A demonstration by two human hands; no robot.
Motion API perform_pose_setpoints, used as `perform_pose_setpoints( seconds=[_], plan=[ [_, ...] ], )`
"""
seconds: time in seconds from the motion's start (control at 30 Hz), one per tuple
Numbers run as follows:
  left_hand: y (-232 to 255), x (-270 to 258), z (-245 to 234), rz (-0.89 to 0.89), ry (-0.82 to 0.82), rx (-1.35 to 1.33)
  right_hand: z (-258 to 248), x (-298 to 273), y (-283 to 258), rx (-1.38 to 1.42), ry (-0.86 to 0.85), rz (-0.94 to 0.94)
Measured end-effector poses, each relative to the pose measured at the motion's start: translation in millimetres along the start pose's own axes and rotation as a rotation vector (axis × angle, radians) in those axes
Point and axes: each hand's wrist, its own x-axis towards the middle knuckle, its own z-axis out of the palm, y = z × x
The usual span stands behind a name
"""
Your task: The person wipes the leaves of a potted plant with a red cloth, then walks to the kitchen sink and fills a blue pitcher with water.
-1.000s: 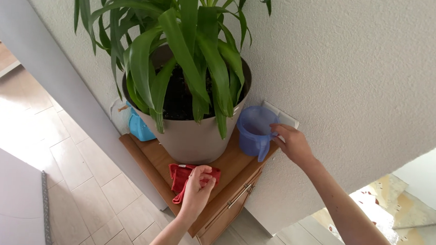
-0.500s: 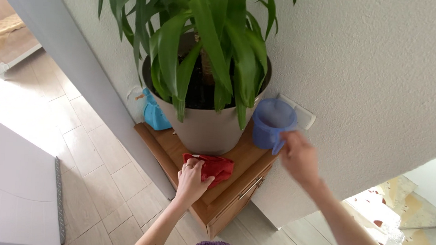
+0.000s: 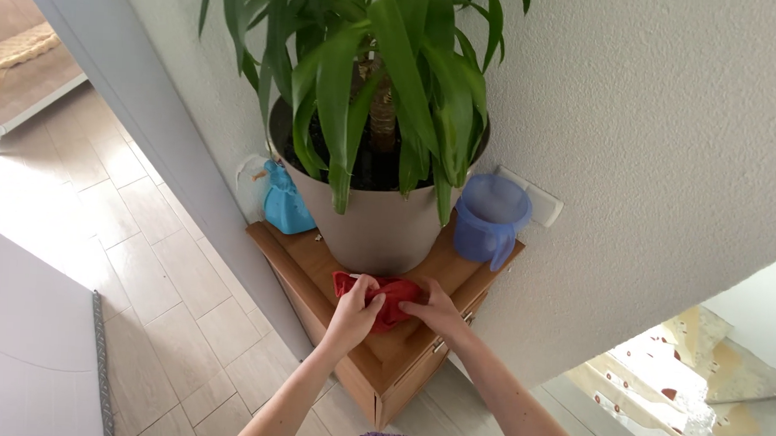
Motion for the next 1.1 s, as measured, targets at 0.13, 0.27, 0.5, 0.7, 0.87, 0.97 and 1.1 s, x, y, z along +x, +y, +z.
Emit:
perform_pose_setpoints(
  seconds=[0.13, 0.27, 0.5, 0.7, 0.87, 0.97, 1.1],
  plan=[
    [12, 3, -18, 0.045, 0.03, -0.084, 14, -27, -40, 0.413, -0.03, 0.068],
    [27, -1, -38, 0.105, 0.075, -0.201, 11, -36, -52, 0.775, -0.107, 0.135],
    [60, -24, -67, 0.128, 0.131, -0.111, 6, -98, -131, 0.872, -0.052, 0.126],
    [114, -61, -69, -0.108, -0.032, -0.256, 5, -140, -186, 0.93, 0.073, 0.025],
    [162, -81, -75, -0.341, -0.097, -0.94, 10, -146, -183, 1.032, 0.073, 0.025],
    [177, -88, -79, -0.367, -0.016, -1.029, 13, -162, -190, 0.951, 0.128, 0.016],
    [190, -94, -80, -0.367, -0.071, -1.06, 22, -159, -183, 1.23, -0.031, 0.037]
  ],
)
